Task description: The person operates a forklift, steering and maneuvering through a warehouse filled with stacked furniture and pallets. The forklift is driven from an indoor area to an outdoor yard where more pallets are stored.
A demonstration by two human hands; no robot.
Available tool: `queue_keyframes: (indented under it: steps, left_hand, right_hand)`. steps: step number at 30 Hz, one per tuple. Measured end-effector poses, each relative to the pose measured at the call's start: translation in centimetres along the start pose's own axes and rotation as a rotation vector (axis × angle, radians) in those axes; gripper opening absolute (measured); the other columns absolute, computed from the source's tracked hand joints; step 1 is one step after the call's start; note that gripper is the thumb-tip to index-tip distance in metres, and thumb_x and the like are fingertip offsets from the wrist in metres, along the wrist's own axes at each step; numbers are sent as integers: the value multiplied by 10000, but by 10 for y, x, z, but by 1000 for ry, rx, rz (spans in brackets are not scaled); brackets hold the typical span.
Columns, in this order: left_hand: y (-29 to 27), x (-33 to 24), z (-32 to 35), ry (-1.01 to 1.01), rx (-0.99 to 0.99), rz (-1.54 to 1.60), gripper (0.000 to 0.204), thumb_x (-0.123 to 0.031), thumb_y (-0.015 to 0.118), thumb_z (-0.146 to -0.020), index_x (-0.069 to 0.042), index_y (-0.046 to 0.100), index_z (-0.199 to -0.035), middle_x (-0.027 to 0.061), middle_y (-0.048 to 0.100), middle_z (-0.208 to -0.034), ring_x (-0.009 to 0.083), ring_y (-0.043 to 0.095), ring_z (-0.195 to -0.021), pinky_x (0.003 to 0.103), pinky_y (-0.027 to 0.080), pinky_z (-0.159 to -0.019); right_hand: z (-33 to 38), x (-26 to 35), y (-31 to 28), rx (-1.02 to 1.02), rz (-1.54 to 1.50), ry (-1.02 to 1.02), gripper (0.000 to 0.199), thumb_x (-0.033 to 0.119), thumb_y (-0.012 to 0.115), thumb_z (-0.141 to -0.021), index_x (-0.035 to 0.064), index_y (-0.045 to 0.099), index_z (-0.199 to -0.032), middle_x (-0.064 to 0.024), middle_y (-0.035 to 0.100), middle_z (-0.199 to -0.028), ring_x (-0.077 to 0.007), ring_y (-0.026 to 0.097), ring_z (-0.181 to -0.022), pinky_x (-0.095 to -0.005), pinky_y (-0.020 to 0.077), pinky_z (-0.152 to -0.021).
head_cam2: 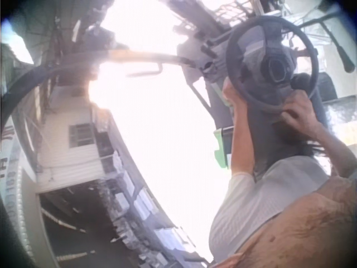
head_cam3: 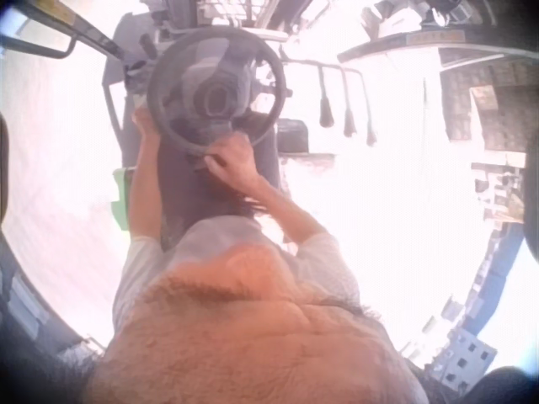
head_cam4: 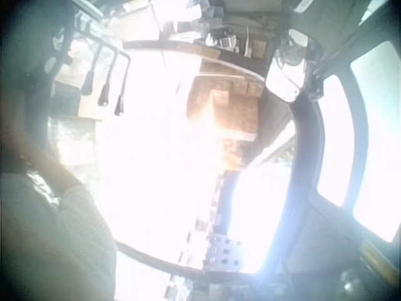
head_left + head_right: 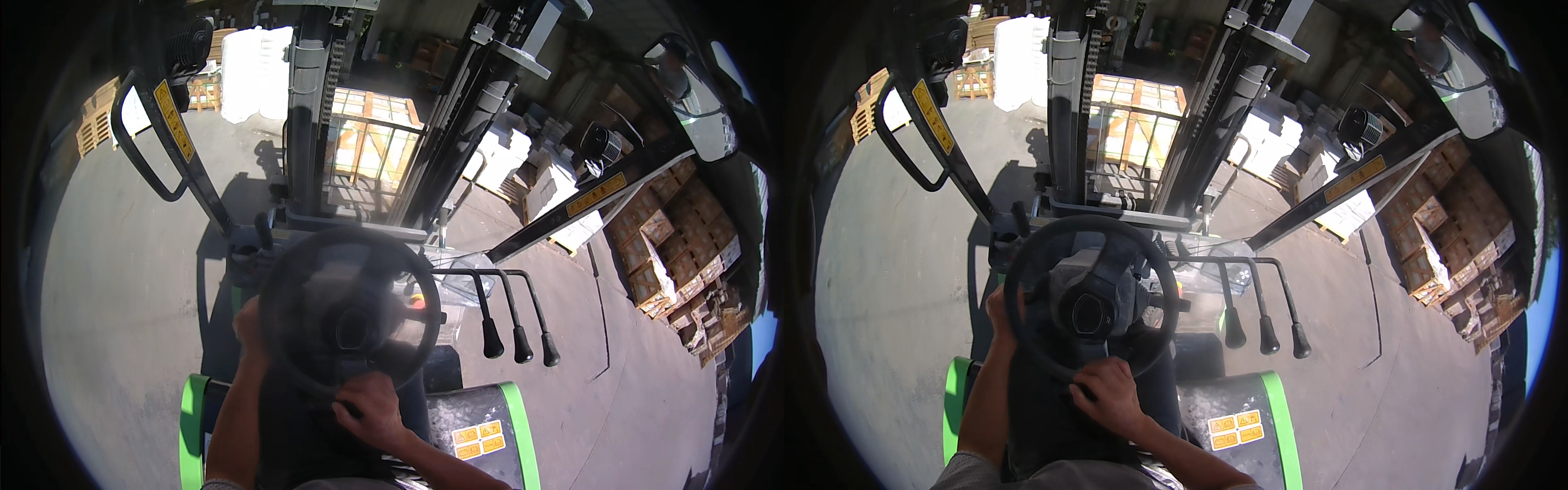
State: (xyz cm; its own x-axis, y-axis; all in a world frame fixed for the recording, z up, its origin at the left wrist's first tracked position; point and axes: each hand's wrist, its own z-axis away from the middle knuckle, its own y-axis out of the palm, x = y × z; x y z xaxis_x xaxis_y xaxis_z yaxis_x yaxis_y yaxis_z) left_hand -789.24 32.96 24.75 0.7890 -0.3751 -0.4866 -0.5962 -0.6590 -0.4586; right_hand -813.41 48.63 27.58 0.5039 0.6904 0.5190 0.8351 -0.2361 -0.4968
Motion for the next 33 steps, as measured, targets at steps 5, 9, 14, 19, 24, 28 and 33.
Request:
queue_keyframes:
  steps: [5, 9, 14, 19, 24, 28, 33]
  left_hand:
    - [17, -6, -2, 11, 23, 17, 288, -189, 646, -997, 3, 614, -784, 205, 607, -701, 439, 672, -711, 480, 471, -587]
    - [18, 46, -11, 3, 26, 31, 258, -180, 652, -986, 5, 634, -807, 213, 611, -714, 436, 676, -725, 488, 477, -597]
    - [-36, 195, -32, 36, 72, 37, 235, -183, 664, -972, -11, 644, -812, 179, 640, -738, 392, 692, -728, 482, 508, -610]
    - [-187, 279, 27, -26, 243, 218, 290, -227, 636, -1011, -53, 626, -779, 130, 641, -750, 350, 686, -725, 465, 508, -598]
    - [-479, 414, 208, 138, 175, 397, 328, -276, 632, -1016, -78, 616, -755, 91, 657, -742, 307, 697, -702, 443, 566, -614]
    - [-806, 607, 351, 104, 83, 243, 320, -259, 619, -1021, -76, 627, -759, 99, 663, -742, 311, 700, -688, 443, 572, -615]
    - [-1190, 778, 521, -55, 80, 66, 270, -234, 619, -1017, -68, 677, -812, 110, 678, -757, 319, 710, -708, 446, 582, -627]
  right_hand:
    - [-4, -29, -37, -37, 136, -9, 258, 125, 852, -760, 113, 696, -965, -47, 688, -1017, -253, 664, -979, -427, 490, -904]
    - [-20, -47, -8, -94, 268, 13, 259, 113, 832, -766, 112, 686, -979, -45, 692, -1006, -269, 659, -980, -432, 485, -880]
    - [-63, -33, 131, -200, 382, 97, 123, 9, 709, -784, 52, 656, -886, -112, 690, -954, -320, 633, -923, -433, 485, -857]
    - [-1, 184, 267, -556, 650, 195, 96, 63, 604, -981, -20, 648, -958, -154, 653, -970, -305, 626, -928, -418, 507, -823]
    - [139, 530, 448, -841, 989, 266, 347, 266, 631, -1035, -37, 738, -905, -159, 724, -846, -326, 674, -723, -445, 557, -662]
    - [196, 779, 670, -768, 807, 280, 340, 284, 654, -1020, -35, 747, -948, -176, 736, -907, -332, 696, -813, -431, 574, -743]
    - [260, 1076, 945, -570, 519, 202, 333, 298, 670, -1007, -24, 747, -970, -181, 735, -957, -347, 690, -864, -444, 567, -798]
